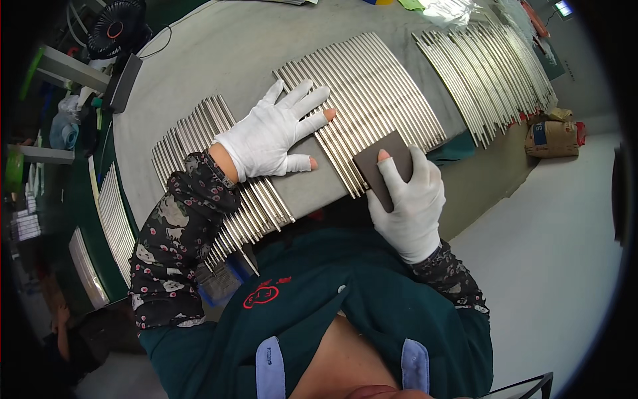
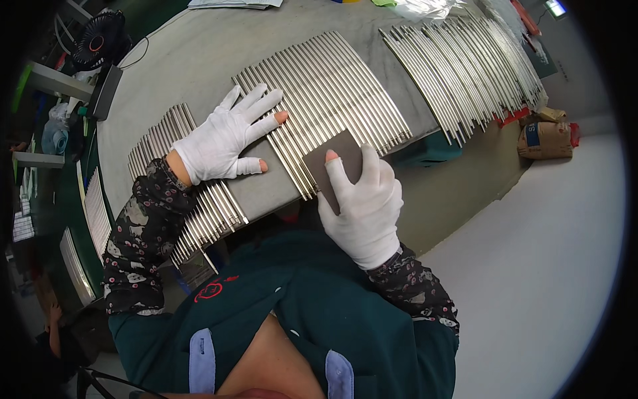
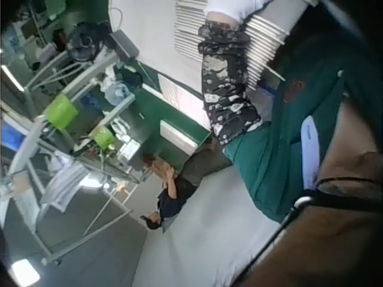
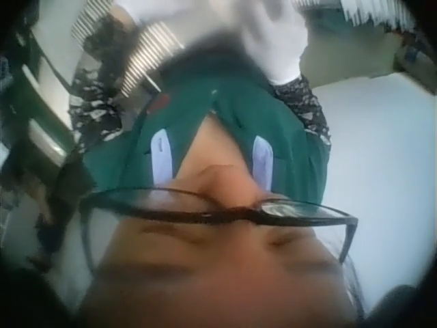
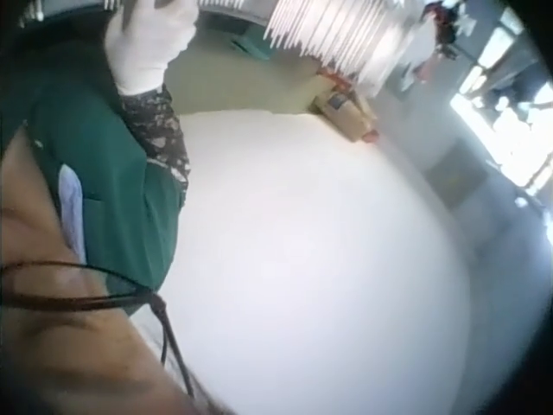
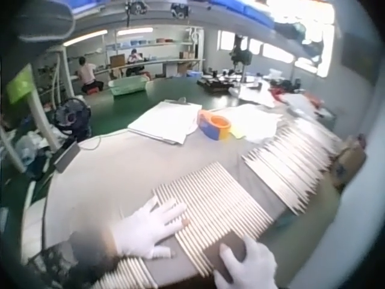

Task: Sanding the ends of a row of aligned metal rods using a sanding block on a workbench.

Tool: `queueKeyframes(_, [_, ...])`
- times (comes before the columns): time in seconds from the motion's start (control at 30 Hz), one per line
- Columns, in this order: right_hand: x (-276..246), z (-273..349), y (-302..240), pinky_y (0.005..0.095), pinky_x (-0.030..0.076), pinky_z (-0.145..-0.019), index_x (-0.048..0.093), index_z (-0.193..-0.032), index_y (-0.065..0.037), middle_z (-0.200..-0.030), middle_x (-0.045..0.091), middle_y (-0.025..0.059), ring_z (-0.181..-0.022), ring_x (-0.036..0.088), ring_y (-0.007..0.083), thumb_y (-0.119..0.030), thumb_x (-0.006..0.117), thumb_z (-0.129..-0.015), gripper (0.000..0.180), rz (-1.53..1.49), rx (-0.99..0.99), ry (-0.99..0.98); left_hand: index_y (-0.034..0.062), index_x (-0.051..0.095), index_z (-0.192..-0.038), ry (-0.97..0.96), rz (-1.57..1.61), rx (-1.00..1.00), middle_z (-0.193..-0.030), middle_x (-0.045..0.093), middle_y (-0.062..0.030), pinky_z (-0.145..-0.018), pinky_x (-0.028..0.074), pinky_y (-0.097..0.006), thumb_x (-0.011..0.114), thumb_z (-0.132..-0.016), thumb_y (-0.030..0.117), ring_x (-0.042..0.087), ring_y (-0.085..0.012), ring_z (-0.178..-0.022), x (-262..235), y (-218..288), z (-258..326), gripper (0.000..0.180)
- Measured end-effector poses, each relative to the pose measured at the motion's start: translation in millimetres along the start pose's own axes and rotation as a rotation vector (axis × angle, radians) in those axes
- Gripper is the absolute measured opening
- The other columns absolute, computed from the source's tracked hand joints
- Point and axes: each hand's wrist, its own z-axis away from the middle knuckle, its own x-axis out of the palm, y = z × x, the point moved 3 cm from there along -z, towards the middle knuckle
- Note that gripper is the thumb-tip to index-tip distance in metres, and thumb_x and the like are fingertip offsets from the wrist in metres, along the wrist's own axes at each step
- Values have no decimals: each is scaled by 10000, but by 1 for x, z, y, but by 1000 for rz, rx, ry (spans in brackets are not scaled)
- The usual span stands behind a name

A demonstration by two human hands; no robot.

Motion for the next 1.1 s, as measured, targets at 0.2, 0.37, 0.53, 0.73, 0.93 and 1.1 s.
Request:
queueKeyframes(0.2, [-2,3,3,438,462,-809,591,-1244,-171,-1265,466,224,-1039,517,357,-206,772,-670,603,-10,-3,20,127,350,-1484,16,5,-3,-1570,239,-187,-1151,182,-611,497,-848,692,216,-412,-1442,1,0,-1,864])
queueKeyframes(0.37, [-23,39,15,457,452,-843,586,-1241,-169,-1284,466,228,-1067,512,366,-189,797,-615,661,-13,7,-44,124,337,-1493,-21,28,-21,-1575,225,-193,-1154,176,-604,571,-837,608,204,-412,-1447,-2,0,-2,848])
queueKeyframes(0.53, [-29,66,30,464,432,-912,593,-1224,-149,-1303,471,210,-1090,501,374,-166,799,-596,661,-63,113,-26,123,325,-1499,-11,23,-17,-1577,218,-192,-1156,169,-607,569,-838,608,201,-413,-1447,0,0,1,855])
queueKeyframes(0.73, [-30,51,22,466,424,-931,573,-1248,-138,-1313,458,216,-1120,479,380,-155,791,-600,684,-152,75,0,128,309,-1506,-5,20,-16,-1581,206,-190,-1155,169,-612,578,-841,590,190,-410,-1452,1,0,2,853])
queueKeyframes(0.93, [-28,40,18,467,418,-942,560,-1273,-127,-1324,442,224,-1134,469,387,-139,787,-603,708,-247,38,-16,133,317,-1500,-11,43,-48,-1581,205,-192,-1150,183,-613,584,-844,590,193,-416,-1450,1,3,10,843])
queueKeyframes(1.1, [-24,37,10,469,432,-934,557,-1295,-133,-1348,424,232,-1128,479,391,-150,798,-604,732,-208,19,-42,133,326,-1496,6,25,-36,-1576,212,-203,-1147,189,-614,571,-851,605,198,-423,-1447,2,3,13,836])
